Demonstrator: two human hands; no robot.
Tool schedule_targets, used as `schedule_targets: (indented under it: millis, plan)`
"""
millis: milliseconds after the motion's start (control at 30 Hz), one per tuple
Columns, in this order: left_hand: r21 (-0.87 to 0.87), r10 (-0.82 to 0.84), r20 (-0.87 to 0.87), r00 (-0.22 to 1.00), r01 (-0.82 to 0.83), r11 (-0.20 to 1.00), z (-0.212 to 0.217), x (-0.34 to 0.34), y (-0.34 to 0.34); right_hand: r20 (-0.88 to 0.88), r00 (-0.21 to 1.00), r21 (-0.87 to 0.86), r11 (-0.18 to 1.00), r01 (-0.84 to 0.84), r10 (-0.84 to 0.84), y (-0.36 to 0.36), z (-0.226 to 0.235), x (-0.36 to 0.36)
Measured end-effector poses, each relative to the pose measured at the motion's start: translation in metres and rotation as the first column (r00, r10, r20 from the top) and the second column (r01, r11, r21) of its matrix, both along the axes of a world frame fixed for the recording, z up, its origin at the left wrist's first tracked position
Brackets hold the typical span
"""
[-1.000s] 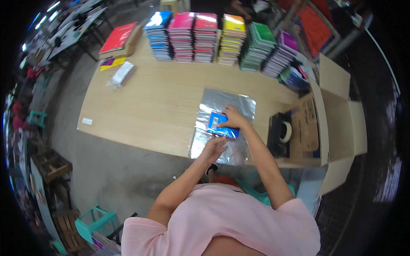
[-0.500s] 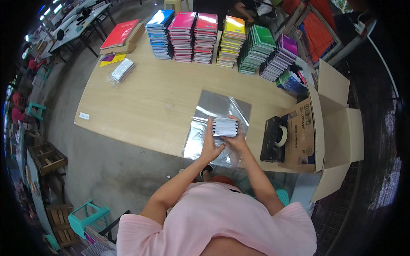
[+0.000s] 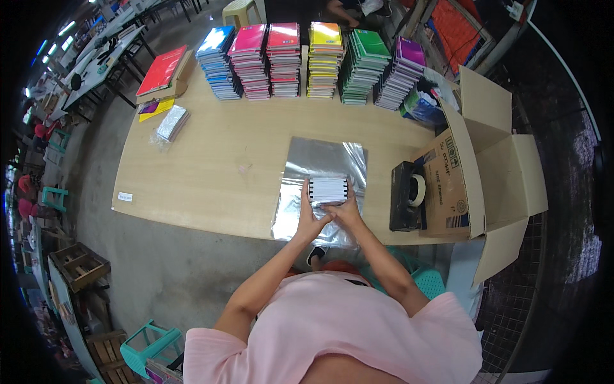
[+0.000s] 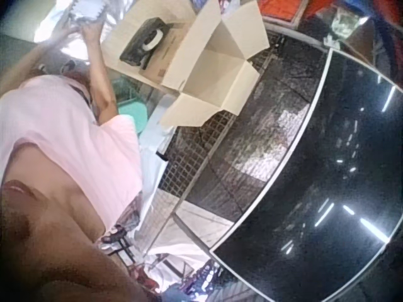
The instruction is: The person wraps spiral-bound notebooks in clear plastic sleeves using a tape dispenser. They place each notebook into a sleeve, fold the plastic edges, and seal the package with tape. The wrapped notebooks are then placed into a cardboard box.
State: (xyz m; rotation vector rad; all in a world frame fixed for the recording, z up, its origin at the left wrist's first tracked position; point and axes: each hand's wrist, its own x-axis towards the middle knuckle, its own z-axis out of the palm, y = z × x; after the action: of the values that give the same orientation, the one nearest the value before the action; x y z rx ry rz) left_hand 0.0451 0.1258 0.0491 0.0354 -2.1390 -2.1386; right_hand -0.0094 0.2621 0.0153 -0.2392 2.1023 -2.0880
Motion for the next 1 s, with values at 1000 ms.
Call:
schedule_targets:
  millis: [1000]
  plan:
    - [-0.982,-0.705,0.102,0.702,0.184,0.041,0.07,-0.051,-0.099,-0.452,0.561,0.723,0.653,-0.225,0.693,0.009,0.118,-0.069]
